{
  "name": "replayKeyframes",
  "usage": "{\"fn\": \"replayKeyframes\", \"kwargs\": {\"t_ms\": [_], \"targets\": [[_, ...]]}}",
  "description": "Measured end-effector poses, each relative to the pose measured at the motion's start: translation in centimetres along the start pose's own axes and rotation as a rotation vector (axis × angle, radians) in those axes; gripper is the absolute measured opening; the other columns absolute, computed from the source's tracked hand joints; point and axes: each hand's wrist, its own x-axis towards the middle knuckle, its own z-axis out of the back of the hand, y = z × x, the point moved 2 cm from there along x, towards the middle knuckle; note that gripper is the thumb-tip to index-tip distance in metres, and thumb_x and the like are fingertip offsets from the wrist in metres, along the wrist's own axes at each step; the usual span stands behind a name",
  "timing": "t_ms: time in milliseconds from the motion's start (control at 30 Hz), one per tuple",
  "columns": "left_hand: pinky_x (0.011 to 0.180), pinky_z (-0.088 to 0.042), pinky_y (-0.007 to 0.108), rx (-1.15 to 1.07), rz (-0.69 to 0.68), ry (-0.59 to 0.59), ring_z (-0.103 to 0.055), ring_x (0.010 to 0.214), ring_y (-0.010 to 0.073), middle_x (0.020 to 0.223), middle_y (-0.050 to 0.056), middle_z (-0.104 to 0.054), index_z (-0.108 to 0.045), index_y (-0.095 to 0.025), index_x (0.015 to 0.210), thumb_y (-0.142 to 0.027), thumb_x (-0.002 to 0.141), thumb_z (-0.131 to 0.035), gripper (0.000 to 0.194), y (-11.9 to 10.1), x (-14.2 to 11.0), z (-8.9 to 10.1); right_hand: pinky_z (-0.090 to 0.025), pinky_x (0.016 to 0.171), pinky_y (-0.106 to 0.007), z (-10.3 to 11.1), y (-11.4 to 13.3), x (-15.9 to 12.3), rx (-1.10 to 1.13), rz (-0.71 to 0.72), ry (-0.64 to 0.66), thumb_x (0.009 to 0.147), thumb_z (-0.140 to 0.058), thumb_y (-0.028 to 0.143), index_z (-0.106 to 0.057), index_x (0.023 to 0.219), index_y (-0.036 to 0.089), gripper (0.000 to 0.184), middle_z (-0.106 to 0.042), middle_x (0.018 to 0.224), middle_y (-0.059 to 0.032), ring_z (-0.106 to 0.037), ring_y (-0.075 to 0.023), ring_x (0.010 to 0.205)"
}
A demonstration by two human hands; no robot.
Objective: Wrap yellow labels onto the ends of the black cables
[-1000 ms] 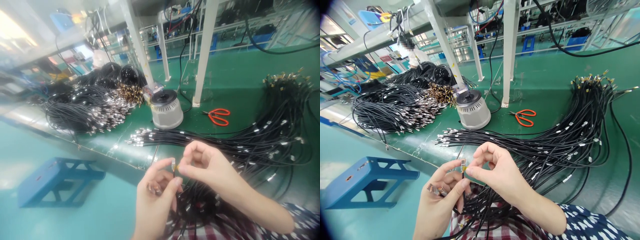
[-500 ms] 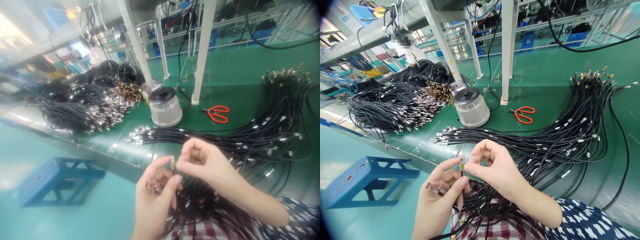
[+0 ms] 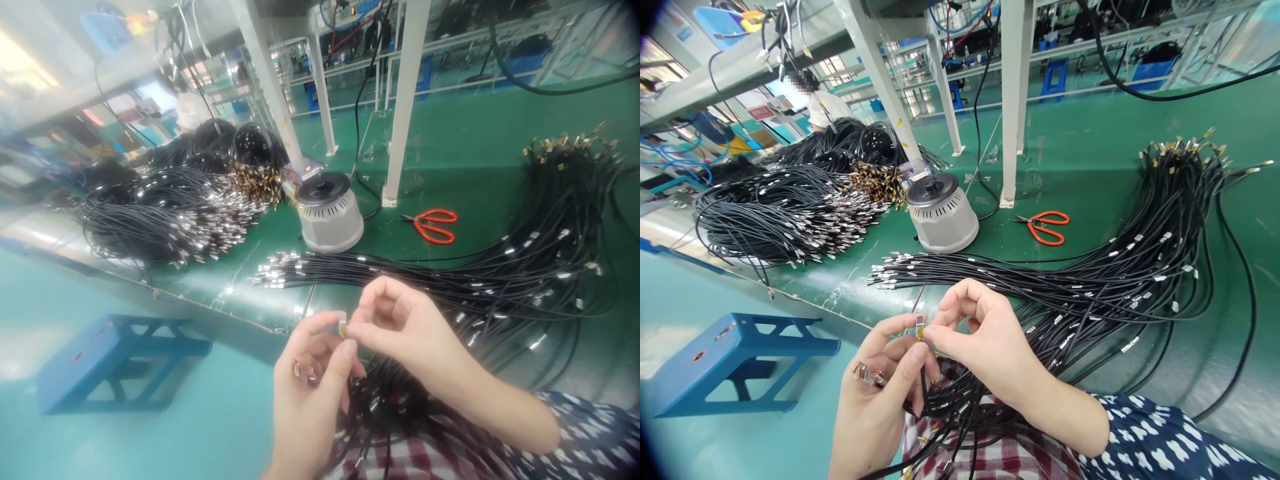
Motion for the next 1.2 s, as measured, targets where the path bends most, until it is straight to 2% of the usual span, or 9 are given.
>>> {"fn": "replayKeyframes", "kwargs": {"t_ms": [233, 333, 433, 533, 700, 867, 1067, 1200], "targets": [[0.035, -0.028, 0.015, -0.159, 0.091, -0.012, -0.044, 0.036, 0.0065, 0.050, 0.000, -0.062, -0.063, -0.017, 0.089, -0.039, 0.083, -0.067, 0.023, -0.2, 0.5, -0.3, -0.044, 0.066, -0.028, -0.2, -0.1, -0.1, 0.007, 0.002, 0.014, 0.072, -0.071, 0.012, -0.048, 0.074, 0.021, 0.025, -0.064, 0.061, 0.0059, -0.057, -0.0116, 0.060], [0.037, -0.031, 0.014, -0.141, 0.086, 0.000, -0.046, 0.039, 0.0063, 0.055, -0.001, -0.064, -0.062, -0.018, 0.090, -0.035, 0.077, -0.074, 0.024, 0.1, 0.5, 0.1, -0.043, 0.067, -0.029, 0.0, 0.0, -0.2, -0.043, 0.015, -0.006, 0.072, -0.071, 0.012, -0.048, 0.074, 0.021, 0.025, -0.066, 0.063, 0.0055, -0.059, -0.0125, 0.063], [0.036, -0.032, 0.013, -0.099, 0.101, 0.053, -0.046, 0.039, 0.0052, 0.054, -0.003, -0.062, -0.061, -0.018, 0.075, -0.030, 0.069, -0.081, 0.024, 0.6, 0.8, 0.9, -0.042, 0.070, -0.029, 0.3, 0.0, -0.3, -0.105, 0.033, -0.035, 0.069, -0.074, 0.013, -0.051, 0.075, 0.021, 0.025, -0.070, 0.068, 0.0050, -0.062, -0.0137, 0.068], [0.035, -0.033, 0.013, -0.137, 0.144, 0.117, -0.045, 0.035, 0.0041, 0.051, -0.003, -0.062, -0.060, -0.016, 0.065, -0.031, 0.068, -0.081, 0.026, 1.0, 1.1, 1.3, -0.043, 0.071, -0.029, 0.4, -0.1, -0.4, -0.105, 0.025, -0.037, 0.070, -0.076, 0.015, -0.054, 0.080, 0.021, 0.024, -0.074, 0.070, 0.0039, -0.065, -0.0141, 0.068], [0.036, -0.033, 0.012, -0.258, 0.172, 0.144, -0.047, 0.036, 0.0032, 0.056, 0.001, -0.068, -0.062, -0.014, 0.064, -0.030, 0.071, -0.081, 0.026, 1.0, 1.1, 1.0, -0.046, 0.068, -0.028, 0.4, -0.3, -0.4, -0.006, -0.022, -0.034, 0.072, -0.077, 0.018, -0.053, 0.085, 0.021, 0.027, -0.077, 0.071, 0.0006, -0.067, -0.0139, 0.063], [0.033, -0.030, 0.011, -0.361, 0.215, 0.179, -0.047, 0.035, 0.0034, 0.056, 0.002, -0.070, -0.063, -0.014, 0.065, -0.033, 0.073, -0.080, 0.026, 1.6, 1.1, 0.8, -0.050, 0.070, -0.028, 0.1, -0.7, -0.2, 0.107, -0.067, 0.007, 0.073, -0.078, 0.017, -0.050, 0.087, 0.022, 0.032, -0.072, 0.059, 0.0050, -0.065, -0.0127, 0.057], [0.034, -0.027, 0.012, -0.432, 0.248, 0.284, -0.043, 0.033, 0.0023, 0.053, 0.000, -0.066, -0.063, -0.013, 0.065, -0.038, 0.071, -0.080, 0.031, 1.9, 1.6, 0.7, -0.048, 0.064, -0.026, -0.4, -1.0, 0.2, 0.235, -0.003, 0.064, 0.073, -0.076, 0.015, -0.044, 0.083, 0.023, 0.034, -0.071, 0.062, 0.0063, -0.062, -0.0106, 0.054], [0.037, -0.023, 0.013, -0.404, 0.245, 0.243, -0.040, 0.036, 0.0025, 0.047, -0.004, -0.058, -0.061, -0.015, 0.070, -0.036, 0.071, -0.081, 0.029, 1.5, 1.4, 0.6, -0.046, 0.062, -0.025, -0.6, -1.1, 0.1, 0.247, 0.037, 0.029, 0.073, -0.075, 0.014, -0.041, 0.078, 0.023, 0.035, -0.070, 0.066, 0.0064, -0.061, -0.0105, 0.060]]}}
